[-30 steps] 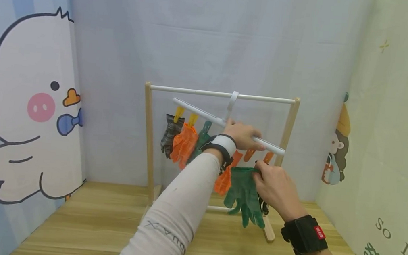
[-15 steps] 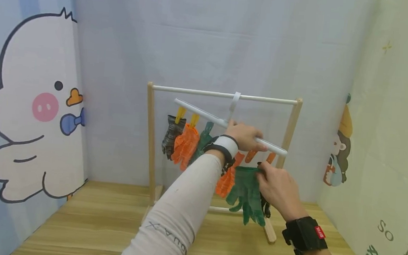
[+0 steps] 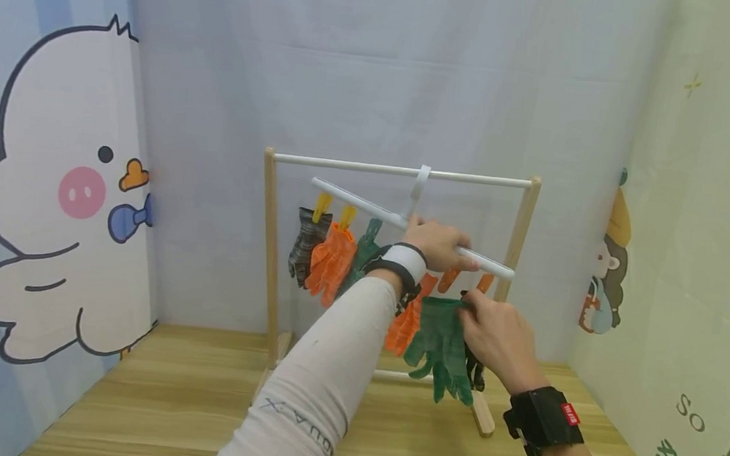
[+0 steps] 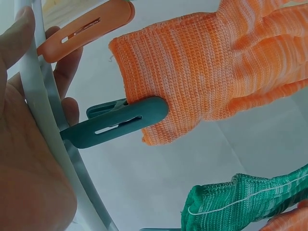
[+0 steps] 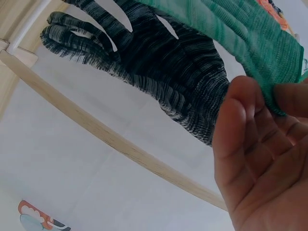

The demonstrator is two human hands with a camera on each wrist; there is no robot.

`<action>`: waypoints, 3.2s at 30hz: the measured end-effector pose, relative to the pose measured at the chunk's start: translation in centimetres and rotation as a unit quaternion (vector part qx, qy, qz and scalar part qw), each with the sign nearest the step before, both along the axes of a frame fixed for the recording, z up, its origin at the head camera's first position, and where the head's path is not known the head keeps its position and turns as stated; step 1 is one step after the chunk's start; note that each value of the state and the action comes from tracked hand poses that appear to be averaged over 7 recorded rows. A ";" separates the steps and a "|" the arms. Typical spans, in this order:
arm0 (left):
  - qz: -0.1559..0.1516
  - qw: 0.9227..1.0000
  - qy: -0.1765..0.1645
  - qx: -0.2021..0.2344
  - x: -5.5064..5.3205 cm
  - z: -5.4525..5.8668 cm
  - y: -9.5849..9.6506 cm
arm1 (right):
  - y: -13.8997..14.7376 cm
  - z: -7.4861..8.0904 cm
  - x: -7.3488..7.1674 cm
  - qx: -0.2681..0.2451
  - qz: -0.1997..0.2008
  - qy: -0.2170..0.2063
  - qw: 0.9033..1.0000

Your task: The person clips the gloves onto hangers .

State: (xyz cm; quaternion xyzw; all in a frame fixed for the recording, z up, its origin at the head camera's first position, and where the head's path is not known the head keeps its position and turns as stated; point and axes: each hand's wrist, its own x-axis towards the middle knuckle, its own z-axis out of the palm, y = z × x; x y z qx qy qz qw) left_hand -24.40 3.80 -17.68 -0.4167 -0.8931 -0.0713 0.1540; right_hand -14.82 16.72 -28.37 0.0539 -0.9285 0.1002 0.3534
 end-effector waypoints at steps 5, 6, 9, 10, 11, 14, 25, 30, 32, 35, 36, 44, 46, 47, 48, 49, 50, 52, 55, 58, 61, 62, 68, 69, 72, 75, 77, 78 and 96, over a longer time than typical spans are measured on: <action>0.003 1.000 0.001 -0.001 0.0 0.0 0.1 | 0.1 -0.1 -0.2 -0.004 -0.004 -0.001 1.000; 0.004 1.000 0.002 -0.001 0.0 0.0 0.1 | 0.1 0.0 -0.2 -0.004 -0.004 -0.002 1.000; 0.005 1.000 0.001 -0.001 -0.1 0.0 0.1 | 0.1 0.0 -0.4 -0.002 -0.002 -0.004 1.000; 0.005 1.000 0.001 -0.001 -0.2 0.0 0.2 | 0.1 0.0 -0.5 -0.001 -0.001 -0.006 1.000; 0.004 1.000 0.001 -0.001 -0.2 0.0 0.2 | 0.1 0.0 -0.6 0.000 -0.001 -0.006 1.000; 0.002 1.000 0.002 0.000 -0.2 0.0 0.2 | 0.1 0.2 -0.8 0.002 0.001 -0.007 1.000; 0.006 1.000 0.004 0.000 -0.1 0.0 0.2 | 0.2 0.7 -1.3 0.008 -0.008 -0.014 1.000; 0.005 1.000 0.005 0.000 -0.1 0.0 0.3 | 0.3 0.7 -1.4 0.009 -0.017 -0.019 1.000; 0.005 1.000 0.006 -0.001 -0.1 0.0 0.3 | 0.3 0.7 -1.5 0.009 -0.018 -0.020 1.000; 0.006 1.000 0.006 -0.003 -0.1 0.0 0.3 | 0.3 0.7 -1.5 0.007 -0.020 -0.021 1.000; 0.006 1.000 0.006 -0.004 -0.1 0.0 0.3 | 0.3 0.7 -1.5 0.006 -0.021 -0.022 1.000; 0.005 1.000 0.003 -0.004 -0.4 0.0 0.4 | 0.3 0.9 -1.7 0.002 -0.031 -0.023 0.999; 0.005 1.000 0.003 -0.003 -0.5 0.0 0.4 | 0.3 0.9 -1.8 0.003 -0.033 -0.021 0.999; 0.004 1.000 0.004 -0.003 -0.5 0.0 0.5 | 0.2 0.9 -1.8 0.004 -0.034 -0.021 0.999; 0.004 1.000 0.005 -0.003 -0.5 0.0 0.5 | 0.2 1.0 -1.8 0.005 -0.035 -0.021 0.999; 0.004 1.000 0.005 -0.004 -0.6 -0.1 0.5 | 0.2 1.0 -1.8 0.006 -0.036 -0.021 0.999; 0.005 1.000 0.003 -0.003 -0.7 -0.1 0.6 | 0.2 1.0 -1.8 0.006 -0.037 -0.022 0.999; 0.004 1.000 0.002 -0.003 -0.7 -0.1 0.6 | 0.1 1.0 -1.8 0.006 -0.039 -0.023 0.999; 0.003 1.000 0.003 -0.003 -0.7 -0.1 0.6 | 0.0 1.1 -1.9 0.004 -0.040 -0.025 0.999; 0.000 1.000 0.006 -0.002 -0.5 0.0 0.5 | 0.0 1.1 -2.0 0.003 -0.041 -0.026 0.999; -0.002 1.000 0.004 0.000 -0.5 0.0 0.4 | -0.1 1.2 -2.0 0.001 -0.040 -0.025 0.999; -0.002 1.000 0.005 -0.001 -0.6 0.0 0.4 | -0.2 1.2 -2.0 0.000 -0.039 -0.026 0.999; -0.006 1.000 0.007 -0.004 -0.8 -0.2 0.5 | -0.4 1.2 -2.1 -0.007 -0.043 -0.027 0.999; -0.006 1.000 0.007 -0.004 -0.9 -0.2 0.5 | -0.4 1.3 -2.1 -0.008 -0.046 -0.026 0.999; -0.007 1.000 0.002 -0.003 -1.2 -0.3 0.7 | -0.5 1.3 -2.2 -0.012 -0.057 -0.024 0.998; -0.007 1.000 -0.004 -0.001 -1.5 -0.3 0.9 | -0.6 1.4 -2.3 -0.016 -0.067 -0.025 0.997; -0.006 1.000 -0.008 -0.001 -1.7 -0.4 1.0 | -0.7 1.4 -2.3 -0.016 -0.070 -0.029 0.997; -0.005 1.000 -0.008 -0.001 -1.8 -0.4 1.0 | -0.8 1.5 -2.3 -0.015 -0.070 -0.032 0.997; -0.012 1.000 0.001 0.000 -1.3 -0.2 0.3 | -1.2 0.3 -2.9 -0.036 0.013 -0.008 0.999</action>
